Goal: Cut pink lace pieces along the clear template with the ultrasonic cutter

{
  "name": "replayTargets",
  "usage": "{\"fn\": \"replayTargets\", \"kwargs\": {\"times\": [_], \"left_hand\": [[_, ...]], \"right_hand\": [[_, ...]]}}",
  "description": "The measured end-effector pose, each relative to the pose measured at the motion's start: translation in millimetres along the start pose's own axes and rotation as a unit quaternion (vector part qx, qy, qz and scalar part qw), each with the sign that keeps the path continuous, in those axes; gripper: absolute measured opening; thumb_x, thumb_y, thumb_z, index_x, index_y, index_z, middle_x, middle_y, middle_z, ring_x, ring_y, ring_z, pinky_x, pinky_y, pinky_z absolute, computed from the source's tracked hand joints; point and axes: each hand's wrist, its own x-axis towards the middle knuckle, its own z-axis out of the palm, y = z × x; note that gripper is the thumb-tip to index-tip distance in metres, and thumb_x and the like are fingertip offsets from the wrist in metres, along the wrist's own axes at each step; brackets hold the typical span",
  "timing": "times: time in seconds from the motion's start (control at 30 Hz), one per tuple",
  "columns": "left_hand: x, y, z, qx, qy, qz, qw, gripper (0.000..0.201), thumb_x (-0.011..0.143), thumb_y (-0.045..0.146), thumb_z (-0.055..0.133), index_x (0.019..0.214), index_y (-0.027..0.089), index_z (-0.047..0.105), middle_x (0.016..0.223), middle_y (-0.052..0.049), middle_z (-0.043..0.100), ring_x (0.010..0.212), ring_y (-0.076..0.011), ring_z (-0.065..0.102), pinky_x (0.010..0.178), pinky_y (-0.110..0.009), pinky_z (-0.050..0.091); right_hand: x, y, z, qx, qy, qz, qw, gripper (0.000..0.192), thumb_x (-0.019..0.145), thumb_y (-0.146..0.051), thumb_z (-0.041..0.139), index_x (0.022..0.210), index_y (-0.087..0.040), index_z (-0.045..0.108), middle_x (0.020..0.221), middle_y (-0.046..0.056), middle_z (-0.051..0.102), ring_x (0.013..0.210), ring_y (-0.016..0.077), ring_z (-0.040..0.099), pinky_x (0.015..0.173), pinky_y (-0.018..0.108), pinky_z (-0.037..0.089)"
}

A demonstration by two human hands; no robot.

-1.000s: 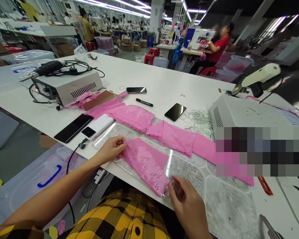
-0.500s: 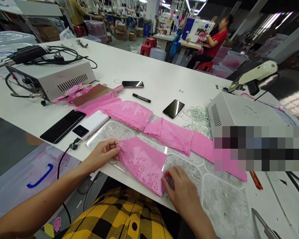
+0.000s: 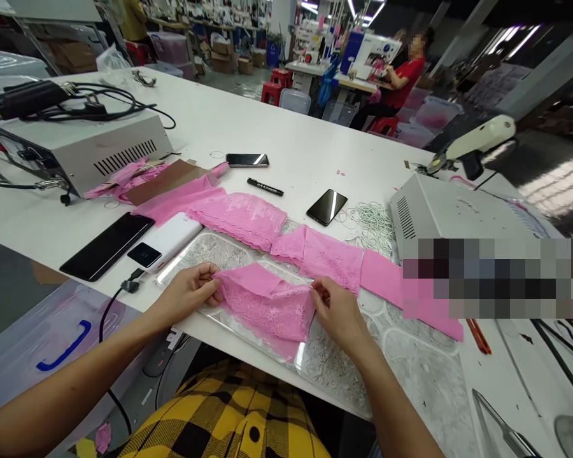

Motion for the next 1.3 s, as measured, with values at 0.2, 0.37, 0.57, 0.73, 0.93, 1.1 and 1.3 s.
{"fn": "replayTargets", "kwargs": {"times": [0.2,0.37,0.57,0.73,0.93,1.1,1.3], "left_hand": [[0.4,-0.2,-2.2,0.066,0.015,0.015,0.998,0.018,0.075,0.037,0.054,0.078,0.019,0.054,0.053,0.004,0.058,0.049,-0.0141,0.058,0.049,-0.025,0.051],[2.5,3.0,-2.8,0.119,0.029,0.038,0.992,0.015,0.076,0.033,0.052,0.074,0.019,0.056,0.053,0.004,0.054,0.047,-0.0119,0.052,0.047,-0.021,0.042],[6.5,8.2,-1.5,0.171,0.033,0.066,0.983,0.019,0.078,0.035,0.049,0.07,0.019,0.053,0.053,0.004,0.051,0.049,-0.0113,0.045,0.048,-0.021,0.035],[4.6,7.9,-5.7,0.213,0.05,0.075,0.973,0.021,0.079,0.035,0.048,0.074,0.018,0.057,0.061,0.002,0.055,0.056,-0.0124,0.047,0.053,-0.022,0.034],[1.1,4.7,-10.4,0.263,0.05,0.077,0.96,0.018,0.079,0.033,0.048,0.074,0.019,0.059,0.057,0.003,0.054,0.055,-0.0133,0.048,0.053,-0.023,0.032],[2.3,4.1,-8.7,0.284,0.045,0.085,0.954,0.019,0.08,0.033,0.047,0.075,0.019,0.058,0.058,0.003,0.054,0.055,-0.0132,0.047,0.054,-0.023,0.032],[3.2,4.0,-8.7,0.307,0.045,0.089,0.947,0.018,0.082,0.03,0.046,0.076,0.019,0.058,0.06,0.002,0.054,0.056,-0.014,0.047,0.054,-0.025,0.029]], "right_hand": [[-39.4,-5.3,0.1,0.023,-0.007,-0.04,0.999,0.025,0.088,-0.043,0.054,0.084,-0.022,0.066,0.079,0.005,0.067,0.061,0.014,0.057,0.058,0.027,0.049],[-80.6,-10.2,8.6,0.043,-0.028,-0.095,0.994,0.02,0.092,-0.035,0.053,0.088,-0.023,0.068,0.083,0.006,0.067,0.066,0.0139,0.06,0.058,0.024,0.05],[-75.9,-5.3,18.7,-0.01,0.015,-0.047,0.999,0.02,0.086,-0.041,0.061,0.084,-0.023,0.067,0.075,0.003,0.064,0.064,0.015,0.059,0.058,0.026,0.048],[-69.1,-12.3,16.5,0.077,-0.052,0.018,0.996,0.035,0.088,-0.048,0.053,0.067,-0.021,0.061,0.06,0.001,0.055,0.051,0.0119,0.046,0.048,0.025,0.039],[-73.5,-6.1,16.3,0.058,-0.062,0.066,0.994,0.035,0.083,-0.051,0.056,0.066,-0.02,0.062,0.055,0.0,0.053,0.05,0.0119,0.045,0.047,0.025,0.036],[-72.3,-11.3,22.1,0.024,-0.023,0.057,0.998,0.027,0.077,-0.046,0.062,0.068,-0.021,0.065,0.057,0.0,0.055,0.05,0.0123,0.047,0.048,0.025,0.038],[-64.6,-6.7,11.8,0.087,-0.109,0.083,0.987,0.037,0.085,-0.05,0.053,0.065,-0.02,0.061,0.056,0.0,0.051,0.052,0.0122,0.044,0.049,0.025,0.037]]}}
